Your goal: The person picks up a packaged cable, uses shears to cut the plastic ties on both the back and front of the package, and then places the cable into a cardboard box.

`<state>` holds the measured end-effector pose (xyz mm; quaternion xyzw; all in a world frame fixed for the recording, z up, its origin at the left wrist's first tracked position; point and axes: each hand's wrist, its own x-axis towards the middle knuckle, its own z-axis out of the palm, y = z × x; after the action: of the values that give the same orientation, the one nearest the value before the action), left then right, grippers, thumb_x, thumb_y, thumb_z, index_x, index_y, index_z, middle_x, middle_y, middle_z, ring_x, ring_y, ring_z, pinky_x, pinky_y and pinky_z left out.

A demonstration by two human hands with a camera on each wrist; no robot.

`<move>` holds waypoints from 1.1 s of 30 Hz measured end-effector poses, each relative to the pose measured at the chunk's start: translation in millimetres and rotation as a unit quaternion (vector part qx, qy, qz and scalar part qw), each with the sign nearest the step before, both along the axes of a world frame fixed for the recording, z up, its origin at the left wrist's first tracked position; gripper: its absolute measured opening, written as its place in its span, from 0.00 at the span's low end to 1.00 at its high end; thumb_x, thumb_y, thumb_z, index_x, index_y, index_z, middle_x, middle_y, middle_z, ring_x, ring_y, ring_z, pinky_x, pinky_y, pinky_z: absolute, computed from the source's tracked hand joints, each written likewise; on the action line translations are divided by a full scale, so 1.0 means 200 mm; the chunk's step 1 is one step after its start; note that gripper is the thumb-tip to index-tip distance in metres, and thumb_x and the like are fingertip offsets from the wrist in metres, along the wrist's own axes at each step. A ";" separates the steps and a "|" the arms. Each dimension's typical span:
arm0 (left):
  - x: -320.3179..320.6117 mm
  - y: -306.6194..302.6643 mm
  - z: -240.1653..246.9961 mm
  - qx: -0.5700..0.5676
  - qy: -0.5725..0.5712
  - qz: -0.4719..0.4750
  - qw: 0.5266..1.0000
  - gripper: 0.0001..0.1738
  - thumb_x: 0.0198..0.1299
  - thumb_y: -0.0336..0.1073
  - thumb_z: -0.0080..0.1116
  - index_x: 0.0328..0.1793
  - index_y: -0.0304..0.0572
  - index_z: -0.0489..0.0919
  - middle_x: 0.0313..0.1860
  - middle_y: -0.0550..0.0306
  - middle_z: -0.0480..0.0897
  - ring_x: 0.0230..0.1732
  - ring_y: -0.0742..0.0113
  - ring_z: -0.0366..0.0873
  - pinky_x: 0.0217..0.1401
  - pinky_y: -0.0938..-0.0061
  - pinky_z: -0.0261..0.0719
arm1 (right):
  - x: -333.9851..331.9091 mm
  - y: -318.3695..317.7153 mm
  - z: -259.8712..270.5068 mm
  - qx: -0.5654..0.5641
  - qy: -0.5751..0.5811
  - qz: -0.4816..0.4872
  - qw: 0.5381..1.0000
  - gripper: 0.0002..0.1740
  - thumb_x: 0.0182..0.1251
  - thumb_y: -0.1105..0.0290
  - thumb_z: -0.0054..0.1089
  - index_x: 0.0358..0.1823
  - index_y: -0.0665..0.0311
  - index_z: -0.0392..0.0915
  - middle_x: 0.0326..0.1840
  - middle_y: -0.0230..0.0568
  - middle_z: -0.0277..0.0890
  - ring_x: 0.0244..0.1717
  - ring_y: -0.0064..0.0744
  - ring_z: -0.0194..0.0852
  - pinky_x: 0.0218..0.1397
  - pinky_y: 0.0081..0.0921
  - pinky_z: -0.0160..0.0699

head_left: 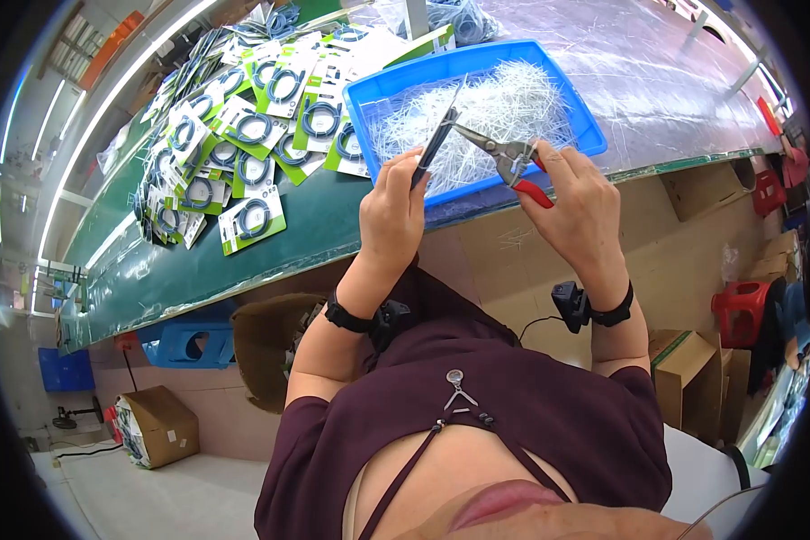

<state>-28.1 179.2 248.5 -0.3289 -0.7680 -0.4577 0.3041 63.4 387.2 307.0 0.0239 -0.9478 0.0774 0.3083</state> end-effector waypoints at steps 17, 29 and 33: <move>0.04 0.01 0.01 -0.054 -0.112 -0.015 0.992 0.11 0.61 0.26 0.59 0.49 0.40 0.73 0.40 0.46 0.81 0.40 0.43 0.81 0.37 0.61 0.78 | -0.38 -0.21 -0.19 -0.613 0.085 0.249 0.745 0.16 0.65 0.81 0.56 0.54 0.65 0.70 0.39 0.29 0.73 0.36 0.13 0.67 0.37 0.10 0.66; 0.21 -0.78 0.03 -0.183 -0.088 0.289 0.936 0.14 0.61 0.29 0.59 0.52 0.42 0.74 0.43 0.42 0.80 0.41 0.41 0.79 0.38 0.58 0.77 | -0.65 -0.15 -0.28 -0.688 -0.009 0.138 0.712 0.17 0.64 0.67 0.64 0.52 0.65 0.72 0.34 0.30 0.71 0.33 0.20 0.69 0.36 0.20 0.69; 0.56 -1.39 -0.28 -0.229 -0.243 0.392 0.858 0.19 0.59 0.34 0.64 0.55 0.39 0.74 0.44 0.43 0.81 0.44 0.43 0.81 0.44 0.63 0.78 | -0.74 0.07 -0.40 -0.261 0.065 0.006 0.963 0.19 0.64 0.62 0.66 0.50 0.66 0.75 0.34 0.32 0.72 0.33 0.22 0.67 0.37 0.21 0.68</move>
<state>83.2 -99.0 193.3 0.0603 -0.9659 -0.1777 0.1783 -84.9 400.9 226.0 -0.0466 -0.8727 0.3221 0.3639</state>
